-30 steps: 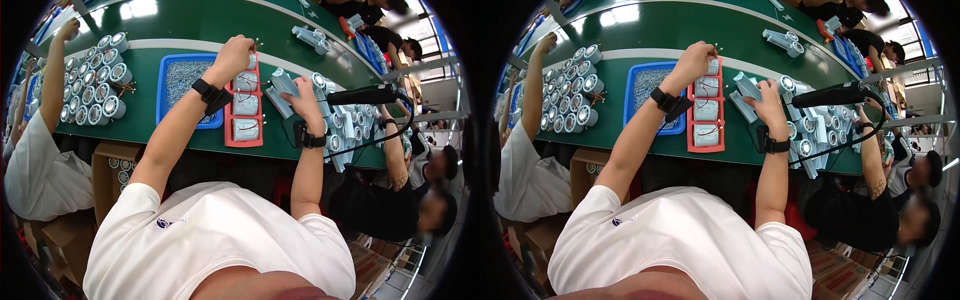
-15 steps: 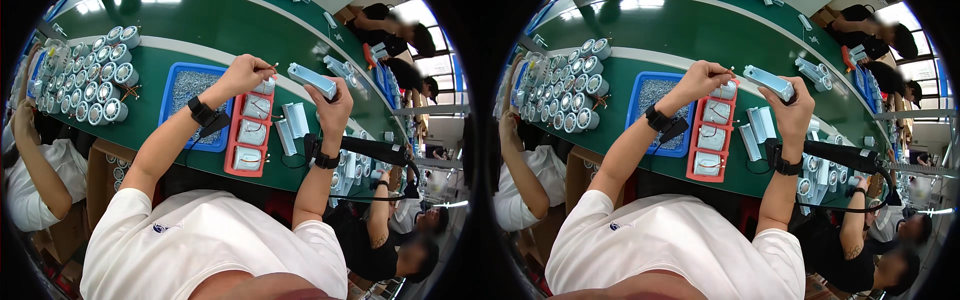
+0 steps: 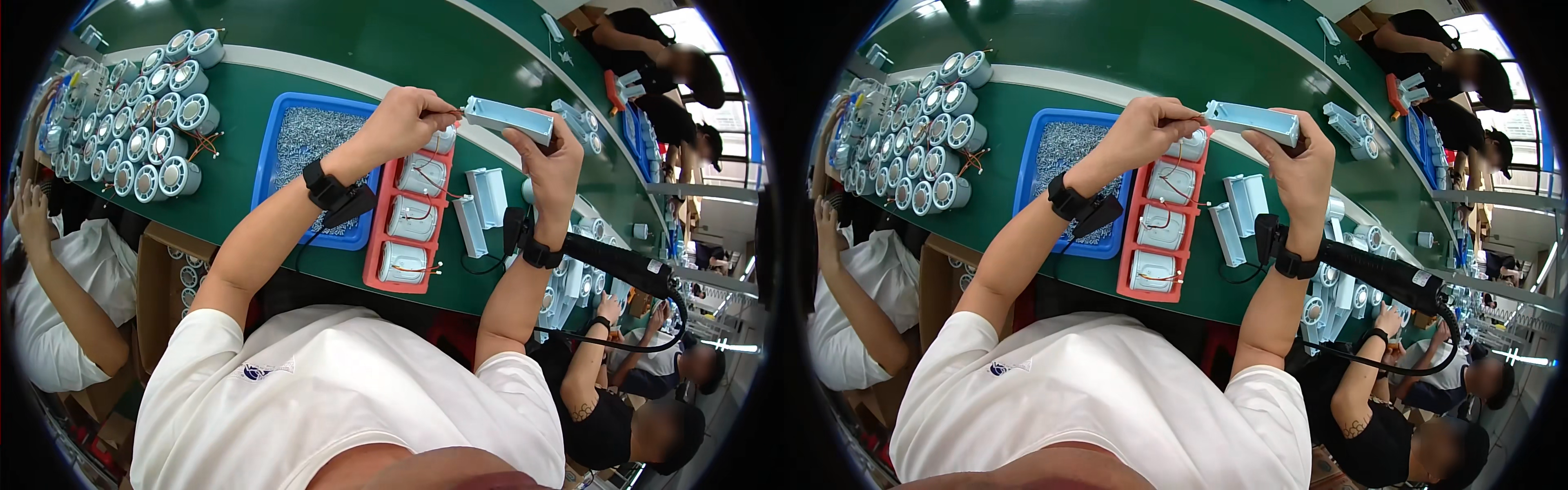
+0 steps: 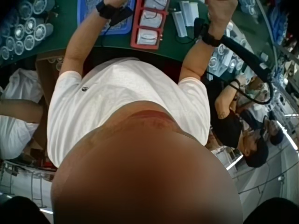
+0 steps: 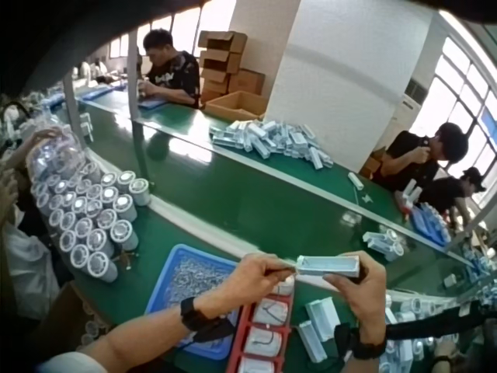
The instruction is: Manually assemble plastic housings onto electronic components and fasten them using an electric screwdriver at an industrial workstation.
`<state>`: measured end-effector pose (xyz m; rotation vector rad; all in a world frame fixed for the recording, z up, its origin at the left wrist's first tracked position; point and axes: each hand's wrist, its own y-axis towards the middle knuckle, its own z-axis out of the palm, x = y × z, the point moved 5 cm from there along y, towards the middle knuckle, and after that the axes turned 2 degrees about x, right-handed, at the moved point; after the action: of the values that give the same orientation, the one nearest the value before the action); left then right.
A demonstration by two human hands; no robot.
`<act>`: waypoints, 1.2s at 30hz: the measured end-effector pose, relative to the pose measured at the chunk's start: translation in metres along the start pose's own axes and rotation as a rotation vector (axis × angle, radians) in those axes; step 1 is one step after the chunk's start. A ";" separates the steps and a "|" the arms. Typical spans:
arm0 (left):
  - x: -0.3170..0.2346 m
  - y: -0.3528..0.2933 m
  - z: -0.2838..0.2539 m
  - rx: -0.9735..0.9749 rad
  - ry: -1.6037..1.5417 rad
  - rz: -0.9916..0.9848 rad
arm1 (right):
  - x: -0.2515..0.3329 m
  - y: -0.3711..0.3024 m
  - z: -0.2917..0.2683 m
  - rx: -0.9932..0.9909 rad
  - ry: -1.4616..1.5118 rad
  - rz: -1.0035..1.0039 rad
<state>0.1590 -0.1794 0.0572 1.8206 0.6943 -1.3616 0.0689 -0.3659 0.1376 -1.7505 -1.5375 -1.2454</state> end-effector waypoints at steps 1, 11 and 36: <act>0.001 0.000 -0.001 -0.005 -0.001 -0.002 | -0.002 0.001 0.000 0.001 -0.002 0.003; 0.002 -0.003 0.002 -0.015 0.032 0.053 | -0.008 -0.004 0.015 -0.042 0.190 0.046; 0.004 -0.021 -0.011 0.018 0.230 -0.005 | -0.016 0.022 0.044 0.339 0.083 -0.002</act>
<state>0.1500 -0.1587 0.0503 2.0112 0.8081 -1.1749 0.1042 -0.3429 0.1080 -1.4622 -1.5949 -0.9769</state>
